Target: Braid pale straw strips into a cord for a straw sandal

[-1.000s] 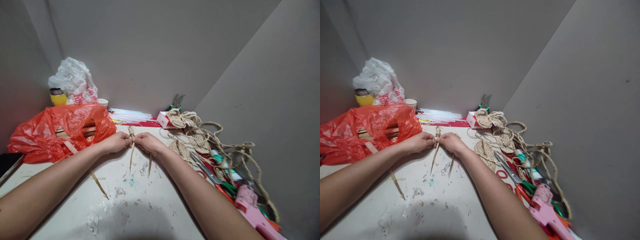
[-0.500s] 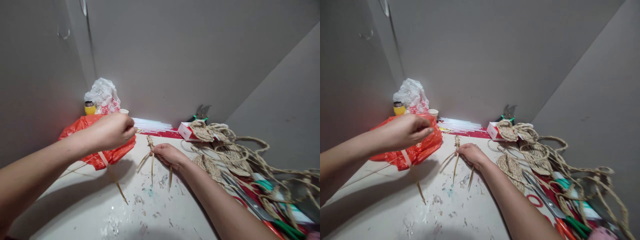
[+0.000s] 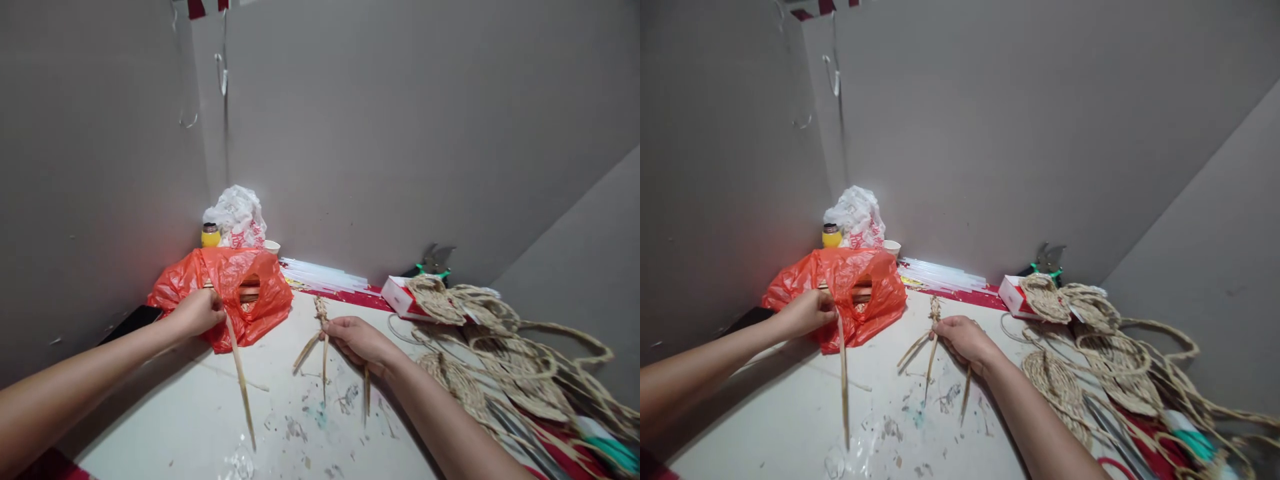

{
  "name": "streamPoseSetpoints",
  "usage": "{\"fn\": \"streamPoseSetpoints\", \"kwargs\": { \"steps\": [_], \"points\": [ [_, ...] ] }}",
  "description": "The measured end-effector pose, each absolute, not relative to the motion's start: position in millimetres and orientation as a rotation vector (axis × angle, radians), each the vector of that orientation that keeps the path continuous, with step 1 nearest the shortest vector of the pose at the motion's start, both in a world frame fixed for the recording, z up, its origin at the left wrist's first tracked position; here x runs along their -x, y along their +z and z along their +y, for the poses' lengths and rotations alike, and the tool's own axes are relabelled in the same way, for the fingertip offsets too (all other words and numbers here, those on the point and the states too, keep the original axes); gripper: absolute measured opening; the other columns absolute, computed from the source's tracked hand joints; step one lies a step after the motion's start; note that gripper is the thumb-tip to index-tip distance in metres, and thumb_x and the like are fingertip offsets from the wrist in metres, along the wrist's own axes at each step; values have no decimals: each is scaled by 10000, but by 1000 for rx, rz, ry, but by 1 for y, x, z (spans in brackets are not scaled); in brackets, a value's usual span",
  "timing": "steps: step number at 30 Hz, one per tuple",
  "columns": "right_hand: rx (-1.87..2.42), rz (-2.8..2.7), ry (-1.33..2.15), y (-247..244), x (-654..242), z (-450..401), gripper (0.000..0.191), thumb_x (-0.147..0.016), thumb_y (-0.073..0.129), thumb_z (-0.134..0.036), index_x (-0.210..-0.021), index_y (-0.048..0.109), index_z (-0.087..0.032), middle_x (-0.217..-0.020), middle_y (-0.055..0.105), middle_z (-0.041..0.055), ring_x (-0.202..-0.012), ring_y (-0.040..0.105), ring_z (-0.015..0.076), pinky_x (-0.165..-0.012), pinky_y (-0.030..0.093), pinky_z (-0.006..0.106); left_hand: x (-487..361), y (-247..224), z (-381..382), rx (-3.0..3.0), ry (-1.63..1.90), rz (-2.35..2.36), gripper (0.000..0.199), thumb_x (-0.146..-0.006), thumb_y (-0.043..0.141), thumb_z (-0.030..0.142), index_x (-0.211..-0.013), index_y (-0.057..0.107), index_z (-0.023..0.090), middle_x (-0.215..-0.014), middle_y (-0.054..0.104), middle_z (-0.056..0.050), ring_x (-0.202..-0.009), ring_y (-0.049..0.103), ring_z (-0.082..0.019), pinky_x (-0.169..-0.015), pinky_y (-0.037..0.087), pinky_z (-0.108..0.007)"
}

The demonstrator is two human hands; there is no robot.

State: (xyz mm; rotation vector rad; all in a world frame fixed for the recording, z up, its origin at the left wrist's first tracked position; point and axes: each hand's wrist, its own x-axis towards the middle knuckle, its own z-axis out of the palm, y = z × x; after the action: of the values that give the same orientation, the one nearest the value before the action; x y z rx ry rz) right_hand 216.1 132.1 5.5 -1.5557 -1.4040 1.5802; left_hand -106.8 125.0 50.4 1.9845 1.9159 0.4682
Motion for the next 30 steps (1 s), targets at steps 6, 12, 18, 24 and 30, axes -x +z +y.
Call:
{"fn": "streamPoseSetpoints", "kwargs": {
  "steps": [6, 12, 18, 24, 30],
  "points": [
    [1536, -1394, 1575, 8, -215, 130, 200, -773, 541, -336, -712, 588, -151, -388, 230, -118, -337, 117, 44, -344, 58, 208, 110, 43, 120, -1946, 454, 1910, 294, -693, 565, 392, -502, 484, 183, -457, 478, 31, -444, 425, -104, -433, 216, -213],
    [1545, -1403, 1572, 5, -216, 131, 203, -778, 537, -337, -719, 588, -149, -392, 228, -119, -335, 116, 41, -345, 60, 207, 104, 41, 115, -1656, 668, 1670, 253, -694, 569, 318, -521, 463, 166, -465, 461, 45, -416, 364, -68, -424, 224, -193],
    [1568, -1390, 1564, 10, -214, 130, 197, -789, 527, -311, -706, 584, -141, -381, 245, -116, -323, 124, 37, -338, 66, 202, 93, 62, 97, -1249, 905, 1278, 249, -671, 672, 355, -741, 546, 153, -625, 608, -2, -546, 543, -99, -552, 417, -205],
    [1548, -1384, 1576, 10, -215, 131, 194, -799, 530, -301, -696, 579, -144, -382, 254, -117, -308, 144, 34, -326, 83, 199, 49, 69, 99, -1158, 873, 1192, 179, -725, 638, 305, -775, 529, 173, -532, 573, 20, -463, 526, -98, -509, 457, -229],
    [1555, -1357, 1558, 13, -215, 131, 181, -798, 538, -264, -676, 595, -142, -373, 272, -110, -301, 152, 35, -317, 92, 202, -19, 48, 117, -1347, 825, 1142, 201, -748, 585, 316, -630, 530, 163, -437, 453, 69, -353, 390, -64, -394, 333, -194]
  ]
}}
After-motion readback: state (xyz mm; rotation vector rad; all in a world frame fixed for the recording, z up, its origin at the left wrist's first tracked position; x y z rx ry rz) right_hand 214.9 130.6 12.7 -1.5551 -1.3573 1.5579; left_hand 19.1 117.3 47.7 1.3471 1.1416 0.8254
